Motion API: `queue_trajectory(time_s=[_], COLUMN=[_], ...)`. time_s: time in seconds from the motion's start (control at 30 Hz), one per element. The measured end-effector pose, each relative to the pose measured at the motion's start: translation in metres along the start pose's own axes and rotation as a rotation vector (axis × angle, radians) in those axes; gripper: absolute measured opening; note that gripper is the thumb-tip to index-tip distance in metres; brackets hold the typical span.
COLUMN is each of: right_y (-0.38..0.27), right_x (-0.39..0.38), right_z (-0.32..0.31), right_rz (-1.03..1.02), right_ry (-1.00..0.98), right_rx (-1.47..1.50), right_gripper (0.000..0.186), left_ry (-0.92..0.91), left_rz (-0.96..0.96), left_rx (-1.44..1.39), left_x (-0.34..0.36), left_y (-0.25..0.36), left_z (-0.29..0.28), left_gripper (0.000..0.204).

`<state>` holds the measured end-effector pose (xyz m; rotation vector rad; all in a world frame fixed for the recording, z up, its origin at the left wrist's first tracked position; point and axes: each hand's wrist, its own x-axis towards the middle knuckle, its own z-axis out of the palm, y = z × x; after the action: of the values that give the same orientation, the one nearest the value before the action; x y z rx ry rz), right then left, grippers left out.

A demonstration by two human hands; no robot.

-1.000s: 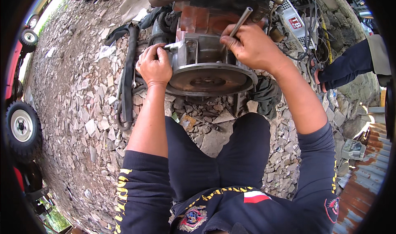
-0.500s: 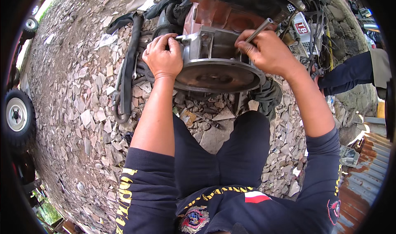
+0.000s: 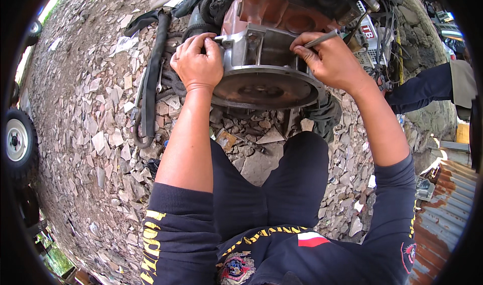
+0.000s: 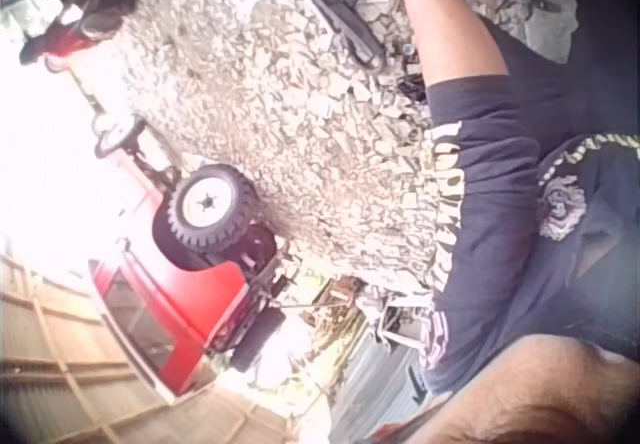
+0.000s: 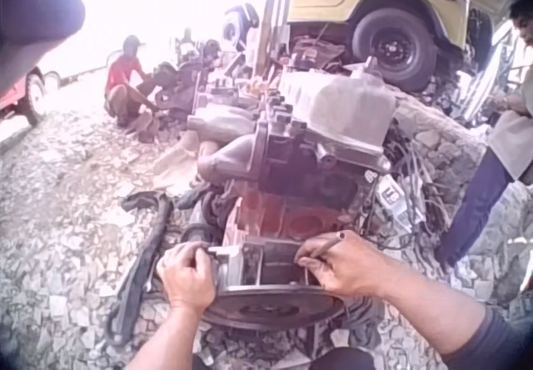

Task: The person wipes a metal surface on an engine block with a cloth and then uses a pen to mark several points on the flange.

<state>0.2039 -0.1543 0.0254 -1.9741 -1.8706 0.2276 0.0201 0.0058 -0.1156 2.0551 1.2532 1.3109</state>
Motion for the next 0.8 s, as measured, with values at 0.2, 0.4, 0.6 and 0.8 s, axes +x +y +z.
queue_trajectory(time_s=[0.2, 0.4, 0.6, 0.8], right_y=[0.000, 0.000, 0.010, 0.004], right_x=[-0.003, -0.005, -0.011, -0.011], right_z=[0.003, 0.007, 0.013, 0.009], right_rz=[0.019, 0.043, -0.143, 0.009], right_ry=[-0.042, -0.077, 0.141, 0.166], right_rx=[-0.001, -0.050, -0.003, 0.129], right_gripper=[0.012, 0.012, 0.010, 0.010], left_ry=[0.000, -0.006, 0.006, 0.015], left_rz=[-0.017, -0.016, -0.008, 0.001], left_rx=[-0.016, -0.025, 0.005, -0.004], left_x=[0.000, -0.001, -0.001, 0.000], left_y=[0.003, 0.001, 0.002, 0.002], left_z=[-0.001, -0.001, 0.001, 0.003], left_gripper=[0.021, 0.021, 0.021, 0.021])
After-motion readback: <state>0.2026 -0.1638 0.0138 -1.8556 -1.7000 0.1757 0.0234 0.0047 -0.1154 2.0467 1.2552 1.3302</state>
